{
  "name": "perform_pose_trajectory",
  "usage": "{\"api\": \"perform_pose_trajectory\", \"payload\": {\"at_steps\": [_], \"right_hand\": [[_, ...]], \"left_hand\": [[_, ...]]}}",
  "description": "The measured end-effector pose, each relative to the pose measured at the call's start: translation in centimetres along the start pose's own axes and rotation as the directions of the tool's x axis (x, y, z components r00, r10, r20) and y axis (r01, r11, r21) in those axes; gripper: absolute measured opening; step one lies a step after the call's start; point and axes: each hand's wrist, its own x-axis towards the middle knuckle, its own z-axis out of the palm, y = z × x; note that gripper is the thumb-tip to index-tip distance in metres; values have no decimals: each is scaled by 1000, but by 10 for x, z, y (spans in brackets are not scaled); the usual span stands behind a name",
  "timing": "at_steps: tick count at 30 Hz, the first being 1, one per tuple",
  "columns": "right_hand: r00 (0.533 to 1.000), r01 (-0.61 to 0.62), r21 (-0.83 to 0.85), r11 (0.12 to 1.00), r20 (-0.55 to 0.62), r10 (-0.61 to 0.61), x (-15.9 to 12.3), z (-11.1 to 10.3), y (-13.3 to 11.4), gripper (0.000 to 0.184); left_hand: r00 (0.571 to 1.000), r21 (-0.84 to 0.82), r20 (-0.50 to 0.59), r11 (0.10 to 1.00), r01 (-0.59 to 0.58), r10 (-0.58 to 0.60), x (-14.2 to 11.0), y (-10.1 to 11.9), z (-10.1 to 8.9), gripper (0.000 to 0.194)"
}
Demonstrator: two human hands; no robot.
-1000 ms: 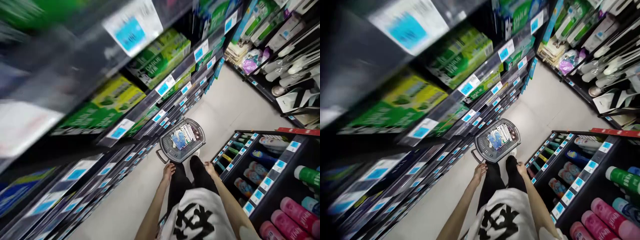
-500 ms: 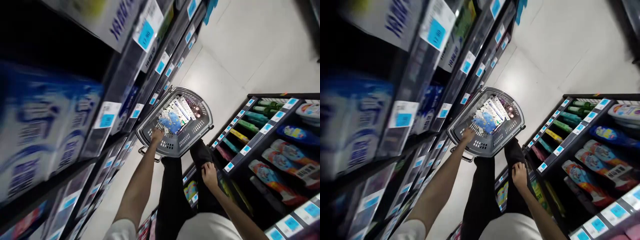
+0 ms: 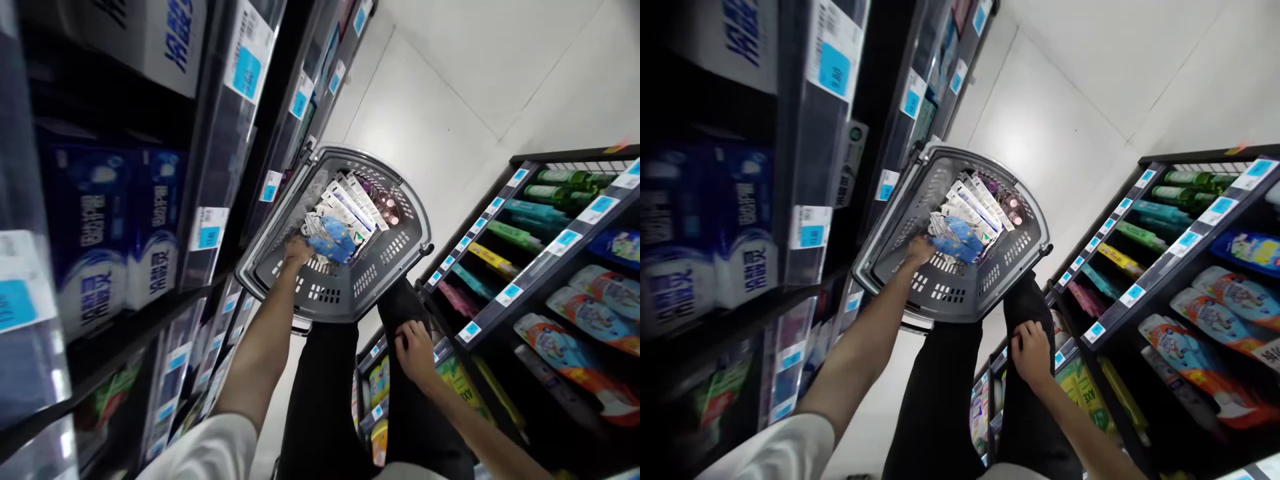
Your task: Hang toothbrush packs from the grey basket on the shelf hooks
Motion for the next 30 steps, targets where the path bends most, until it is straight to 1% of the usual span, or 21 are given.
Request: {"api": "perform_pose_trajectory", "payload": {"at_steps": [2, 3, 5, 7, 9, 12, 14, 16, 17, 18, 20, 21, 23, 25, 26, 27, 28, 30], "right_hand": [[1000, 2, -17, 1000, -3, -2, -2, 2, 1, 16], [1000, 8, -32, 999, -5, -8, -4, 3, 2, 15], [1000, 26, -59, 998, -13, -27, -6, 3, 4, 13], [998, 47, -78, 996, -28, -49, -8, 2, 6, 11], [997, 69, -96, 993, -40, -73, -10, 2, 12, 10], [994, 95, -125, 988, -38, -100, -13, 6, 24, 9], [995, 94, -138, 986, -32, -100, -17, 10, 33, 10], [995, 87, -147, 985, -37, -93, -24, 14, 41, 12], [995, 88, -149, 985, -40, -95, -27, 14, 45, 12], [994, 91, -153, 984, -43, -99, -31, 13, 48, 12], [994, 100, -164, 981, -38, -107, -38, 6, 51, 14], [995, 95, -170, 981, -26, -101, -41, 1, 51, 15], [999, 45, -149, 988, 7, -44, -48, -15, 44, 18], [999, 11, -88, 996, 44, -7, -59, -38, 29, 21], [998, 32, -59, 998, 56, -29, -68, -51, 18, 21], [994, 87, -40, 995, 63, -85, -80, -65, 7, 21], [986, 158, -26, 987, 61, -156, -95, -80, -5, 22], [952, 305, -3, 952, 27, -305, -127, -108, -27, 26]], "left_hand": [[1000, 6, -4, 1000, -14, 14, -29, 7, -2, 29], [999, 2, -9, 999, -47, 47, -47, 12, -1, 29], [987, -16, -15, 987, -161, 161, -86, 21, 5, 26], [964, -30, -23, 964, -265, 264, -123, 31, 17, 22], [942, -46, -31, 941, -336, 334, -151, 38, 35, 20], [923, -90, -32, 919, -385, 383, -176, 45, 66, 16], [924, -131, -28, 915, -383, 382, -187, 48, 82, 17], [930, -171, -19, 916, -364, 366, -200, 51, 91, 23], [934, -190, -12, 916, -353, 358, -209, 53, 92, 25], [936, -210, -5, 915, -344, 351, -220, 56, 90, 26], [938, -250, 12, 909, -334, 347, -250, 61, 78, 27], [937, -272, 17, 903, -332, 349, -269, 63, 69, 28], [938, -322, 6, 889, -327, 347, -314, 66, 44, 28], [944, -385, -38, 867, -317, 328, -366, 68, 15, 29], [947, -423, -66, 851, -312, 315, -394, 69, 1, 31], [950, -463, -98, 831, -308, 297, -424, 70, -14, 32], [953, -505, -130, 809, -302, 275, -456, 72, -28, 33], [955, -595, -199, 748, -296, 219, -520, 76, -51, 34]]}}
